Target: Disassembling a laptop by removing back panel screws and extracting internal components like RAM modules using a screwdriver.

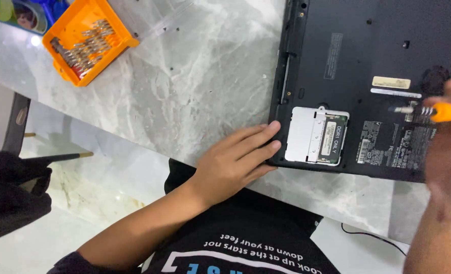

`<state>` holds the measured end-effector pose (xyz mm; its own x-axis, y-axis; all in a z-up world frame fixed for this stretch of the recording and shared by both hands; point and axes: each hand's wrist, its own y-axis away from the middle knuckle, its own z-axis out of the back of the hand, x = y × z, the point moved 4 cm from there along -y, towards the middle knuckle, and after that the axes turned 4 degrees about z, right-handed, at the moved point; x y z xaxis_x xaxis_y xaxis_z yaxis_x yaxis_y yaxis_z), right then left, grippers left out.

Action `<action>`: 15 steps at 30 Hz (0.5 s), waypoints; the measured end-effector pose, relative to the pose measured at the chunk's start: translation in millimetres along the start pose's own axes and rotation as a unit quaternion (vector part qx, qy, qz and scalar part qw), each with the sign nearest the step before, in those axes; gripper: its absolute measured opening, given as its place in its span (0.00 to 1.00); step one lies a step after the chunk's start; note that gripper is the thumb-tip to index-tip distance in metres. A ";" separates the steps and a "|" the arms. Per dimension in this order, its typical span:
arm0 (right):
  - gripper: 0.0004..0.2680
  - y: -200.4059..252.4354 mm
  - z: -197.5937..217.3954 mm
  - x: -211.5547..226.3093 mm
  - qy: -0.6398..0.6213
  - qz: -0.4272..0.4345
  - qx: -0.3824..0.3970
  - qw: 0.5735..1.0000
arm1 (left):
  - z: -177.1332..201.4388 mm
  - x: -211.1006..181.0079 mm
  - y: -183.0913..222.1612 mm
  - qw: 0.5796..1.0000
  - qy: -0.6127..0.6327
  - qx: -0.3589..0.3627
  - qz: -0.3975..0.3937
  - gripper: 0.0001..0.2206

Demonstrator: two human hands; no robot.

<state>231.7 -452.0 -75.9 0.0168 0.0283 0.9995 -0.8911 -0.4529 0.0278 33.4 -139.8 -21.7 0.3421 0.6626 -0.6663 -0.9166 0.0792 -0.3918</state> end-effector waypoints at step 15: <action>0.08 48.2 -51.8 67.8 0.013 0.082 -0.192 0.978 | 14.2 4.8 -25.2 0.998 -0.043 -0.002 -0.040 0.15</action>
<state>166.4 -425.7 -7.7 -0.1483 0.0090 0.9889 -0.9854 -0.0862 -0.1470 55.3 -128.0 -5.9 0.3950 0.7159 -0.5757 -0.8860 0.1314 -0.4446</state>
